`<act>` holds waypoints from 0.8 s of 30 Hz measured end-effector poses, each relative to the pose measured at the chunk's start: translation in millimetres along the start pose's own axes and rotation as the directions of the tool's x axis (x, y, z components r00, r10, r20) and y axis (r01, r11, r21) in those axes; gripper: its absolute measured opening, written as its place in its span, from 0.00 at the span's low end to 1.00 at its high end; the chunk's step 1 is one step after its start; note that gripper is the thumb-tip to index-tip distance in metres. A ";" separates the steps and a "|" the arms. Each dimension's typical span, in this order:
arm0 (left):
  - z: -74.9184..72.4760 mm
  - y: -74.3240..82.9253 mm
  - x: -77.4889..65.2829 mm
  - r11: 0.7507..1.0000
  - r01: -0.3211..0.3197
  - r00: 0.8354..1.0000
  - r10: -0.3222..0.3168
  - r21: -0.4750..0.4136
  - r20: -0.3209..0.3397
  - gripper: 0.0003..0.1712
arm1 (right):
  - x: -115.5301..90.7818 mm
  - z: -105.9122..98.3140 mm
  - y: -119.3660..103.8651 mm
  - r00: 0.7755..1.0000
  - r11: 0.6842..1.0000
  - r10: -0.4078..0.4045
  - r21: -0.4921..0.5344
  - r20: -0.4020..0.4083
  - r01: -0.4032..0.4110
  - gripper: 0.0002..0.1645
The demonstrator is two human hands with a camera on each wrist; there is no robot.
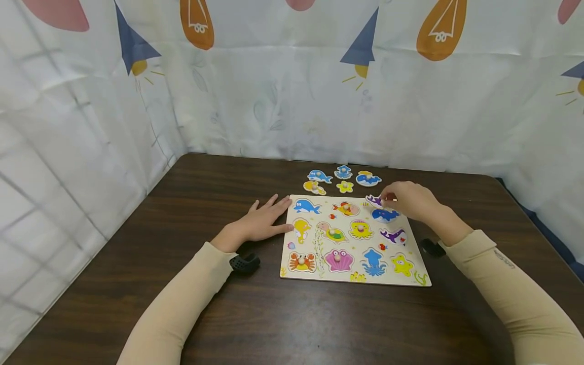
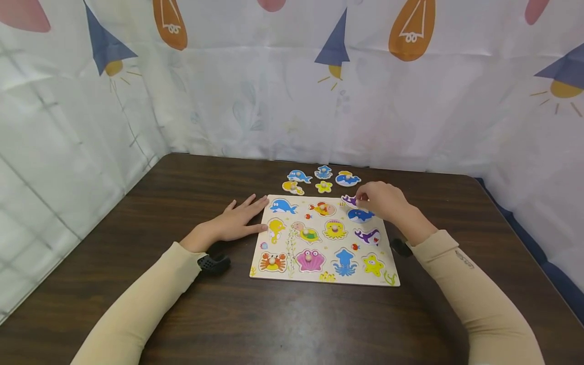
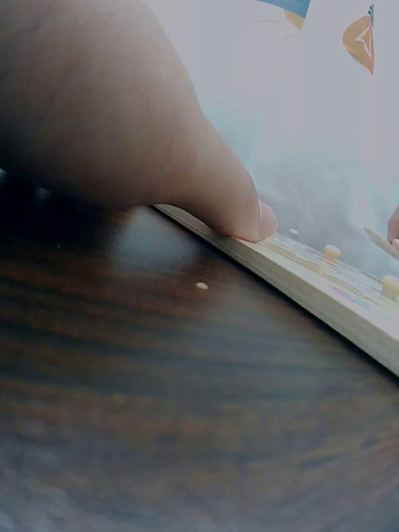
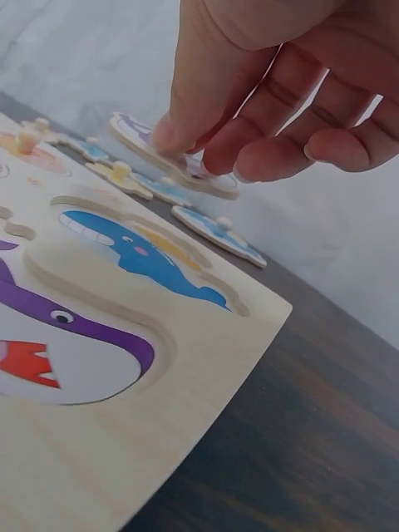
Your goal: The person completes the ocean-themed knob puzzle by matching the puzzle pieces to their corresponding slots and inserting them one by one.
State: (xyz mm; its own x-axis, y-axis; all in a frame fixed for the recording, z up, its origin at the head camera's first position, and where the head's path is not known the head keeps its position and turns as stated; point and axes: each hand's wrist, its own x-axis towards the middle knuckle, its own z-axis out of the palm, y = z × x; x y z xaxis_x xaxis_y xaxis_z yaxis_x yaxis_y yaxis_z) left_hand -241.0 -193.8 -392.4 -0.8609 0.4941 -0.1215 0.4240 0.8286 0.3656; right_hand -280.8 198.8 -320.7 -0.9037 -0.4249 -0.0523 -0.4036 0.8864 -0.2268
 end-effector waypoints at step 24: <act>-0.7 0.2 0.1 1.000 -0.001 1.000 0.001 -0.003 0.002 0.50 | -40.2 9.7 -0.8 0.994 0.999 -0.039 -0.014 0.105 0.041 0.09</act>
State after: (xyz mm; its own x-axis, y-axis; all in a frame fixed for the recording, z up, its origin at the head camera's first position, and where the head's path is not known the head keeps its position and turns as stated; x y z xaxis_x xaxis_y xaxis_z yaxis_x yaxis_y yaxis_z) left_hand -241.2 -193.7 -391.7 -0.8599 0.4954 -0.1234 0.4240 0.8275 0.3681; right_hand -242.8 213.3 -327.8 -0.8674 -0.4760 -0.1449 -0.4419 0.8709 -0.2152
